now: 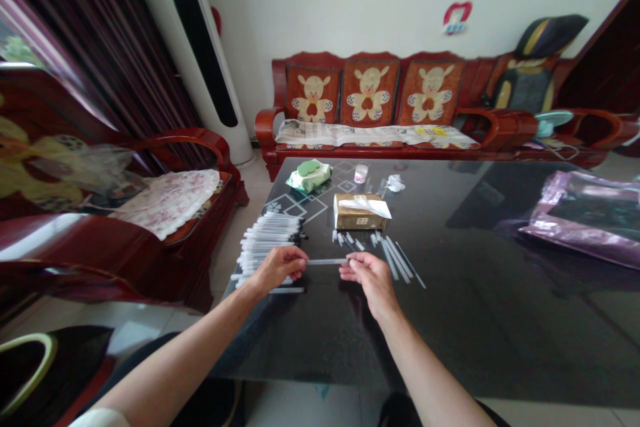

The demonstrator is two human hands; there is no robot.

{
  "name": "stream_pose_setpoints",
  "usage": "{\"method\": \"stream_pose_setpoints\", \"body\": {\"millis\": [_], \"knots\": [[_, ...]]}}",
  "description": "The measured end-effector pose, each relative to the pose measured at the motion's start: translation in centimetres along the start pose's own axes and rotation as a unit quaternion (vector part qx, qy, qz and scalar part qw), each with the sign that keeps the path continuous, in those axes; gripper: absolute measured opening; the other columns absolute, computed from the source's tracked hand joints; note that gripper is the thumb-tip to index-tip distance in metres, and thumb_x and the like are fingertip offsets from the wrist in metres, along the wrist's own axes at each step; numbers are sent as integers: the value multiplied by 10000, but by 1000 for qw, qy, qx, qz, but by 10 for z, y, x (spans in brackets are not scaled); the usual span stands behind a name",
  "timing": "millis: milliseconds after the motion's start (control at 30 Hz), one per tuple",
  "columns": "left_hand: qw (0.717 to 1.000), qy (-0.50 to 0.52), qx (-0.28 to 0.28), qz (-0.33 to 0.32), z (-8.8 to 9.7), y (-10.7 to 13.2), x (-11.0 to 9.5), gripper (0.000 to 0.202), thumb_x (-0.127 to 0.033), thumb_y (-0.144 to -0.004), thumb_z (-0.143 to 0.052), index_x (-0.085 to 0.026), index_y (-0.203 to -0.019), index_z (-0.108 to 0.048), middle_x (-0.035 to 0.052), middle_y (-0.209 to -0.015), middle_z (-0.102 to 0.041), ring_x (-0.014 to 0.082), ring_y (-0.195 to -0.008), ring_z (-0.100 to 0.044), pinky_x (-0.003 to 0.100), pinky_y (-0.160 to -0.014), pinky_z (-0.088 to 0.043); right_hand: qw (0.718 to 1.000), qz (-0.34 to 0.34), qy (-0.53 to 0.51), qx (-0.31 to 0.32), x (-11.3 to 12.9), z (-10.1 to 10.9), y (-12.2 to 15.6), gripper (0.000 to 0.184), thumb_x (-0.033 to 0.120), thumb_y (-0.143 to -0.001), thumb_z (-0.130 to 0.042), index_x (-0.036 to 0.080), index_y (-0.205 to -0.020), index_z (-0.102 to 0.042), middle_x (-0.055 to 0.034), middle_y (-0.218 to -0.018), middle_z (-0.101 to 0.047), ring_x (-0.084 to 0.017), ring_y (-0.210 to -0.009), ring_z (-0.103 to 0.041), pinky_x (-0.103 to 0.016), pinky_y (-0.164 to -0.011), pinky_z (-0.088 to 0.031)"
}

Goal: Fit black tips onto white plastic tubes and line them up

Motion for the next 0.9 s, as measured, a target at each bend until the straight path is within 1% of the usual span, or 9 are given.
{"method": "stream_pose_setpoints", "body": {"millis": [167,267,367,467,533,667,767,833,900], "knots": [[1000,-3,2,0,1,1,0,283,-371,-735,-634,-111,-847,-634,14,-618,-603,107,-524,-575,220,-511,-474,999,-16,47,-7,2,-2,3,276,375,-720,-735,115,-746,-646,-52,-588,-675,-161,-444,-631,-255,-395,-524],[1000,-7,3,-1,2,1,2,288,-377,-742,-627,-111,-855,-633,18,-633,-605,107,-529,-576,223,-515,-478,998,-24,62,-14,2,-2,4,333,435,-741,-704,112,-707,-634,-49,-539,-648,-138,-378,-583,-220,-312,-462],[1000,-14,2,0,3,0,4,283,-371,-746,-619,-113,-861,-631,20,-646,-606,107,-533,-577,225,-516,-480,998,-29,62,-13,1,-2,3,357,466,-780,-652,110,-789,-638,-58,-571,-661,-148,-405,-603,-235,-335,-487],[1000,-27,-2,3,4,0,6,272,-358,-749,-609,-115,-869,-628,19,-649,-605,110,-538,-577,224,-519,-476,998,-29,60,8,0,-4,2,331,420,-763,-679,116,-883,-631,-62,-652,-687,-166,-504,-655,-271,-447,-556],[999,-39,-4,5,5,0,6,264,-351,-752,-601,-116,-869,-628,17,-645,-604,112,-541,-576,222,-521,-469,997,-28,65,21,-2,-4,2,320,390,-742,-702,118,-891,-625,-56,-676,-690,-165,-537,-665,-276,-488,-572],[998,-60,19,11,6,5,1,248,-327,-748,-601,-125,-883,-650,15,-647,-620,118,-564,-580,209,-526,-445,994,-31,101,31,-8,-4,2,328,445,-770,-659,122,-783,-605,-27,-599,-653,-124,-432,-607,-209,-359,-497],[986,-158,60,0,5,10,-7,218,-290,-758,-584,-147,-892,-677,3,-634,-631,115,-576,-572,193,-530,-409,988,-42,145,38,-15,-5,3,376,497,-788,-618,126,-728,-595,6,-504,-604,-85,-323,-519,-149,-249,-367],[961,-264,83,-20,5,14,-12,186,-270,-762,-576,-167,-871,-686,-6,-649,-644,113,-597,-573,188,-548,-394,981,-53,179,49,-20,-8,5,395,510,-793,-600,126,-701,-595,17,-457,-580,-69,-274,-470,-128,-216,-301],[941,-325,93,-30,7,17,-15,145,-251,-746,-591,-187,-830,-691,-11,-677,-656,117,-631,-582,188,-570,-389,973,-68,209,68,-26,-12,7,403,509,-798,-588,124,-677,-592,14,-435,-575,-64,-253,-450,-118,-201,-270]]}}
Point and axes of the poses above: each hand's wrist, its own y-axis away from the middle knuckle, its own z-axis out of the back of the hand, x = y × z, the point moved 5 cm from there along -y, towards the middle knuckle
